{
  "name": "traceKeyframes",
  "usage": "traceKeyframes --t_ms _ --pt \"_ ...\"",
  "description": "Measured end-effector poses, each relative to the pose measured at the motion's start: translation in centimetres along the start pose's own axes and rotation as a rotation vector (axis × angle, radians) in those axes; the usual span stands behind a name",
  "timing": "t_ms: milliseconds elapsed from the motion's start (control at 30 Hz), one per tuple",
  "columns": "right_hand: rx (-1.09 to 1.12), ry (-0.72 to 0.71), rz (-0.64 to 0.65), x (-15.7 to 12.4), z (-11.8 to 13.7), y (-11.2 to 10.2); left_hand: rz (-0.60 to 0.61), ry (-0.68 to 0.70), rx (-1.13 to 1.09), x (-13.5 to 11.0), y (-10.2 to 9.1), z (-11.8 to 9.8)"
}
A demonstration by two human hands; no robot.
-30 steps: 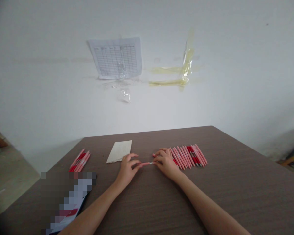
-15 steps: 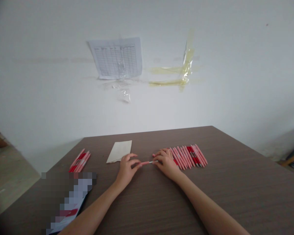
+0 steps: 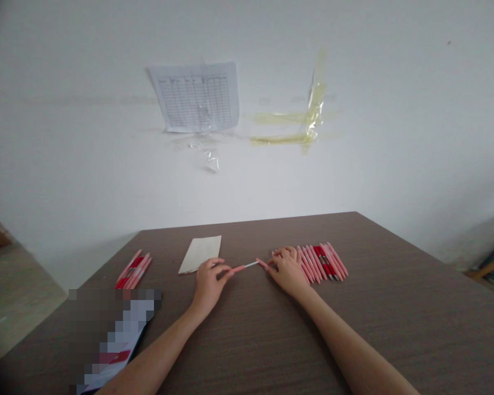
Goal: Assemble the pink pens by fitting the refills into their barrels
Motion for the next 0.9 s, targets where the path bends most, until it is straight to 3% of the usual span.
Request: traceKeyframes --t_ms 400,900 --pt "-0.044 0.043 0.051 -0.4 -0.3 0.6 -0.001 -0.012 0.01 -0.1 0.0 0.2" --pt "-0.003 0.106 -0.119 0.5 -2.7 -0.9 -0.044 -0.057 0.046 0.0 -0.7 0.4"
Point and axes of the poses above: each hand's wrist, its own x-axis towards the middle knuckle, its own y-axis out of the palm, z = x × y, the point moved 10 cm from there along x, towards the middle knuckle, and after that the axes turned 11 degrees about -z, right-handed, at the moved point
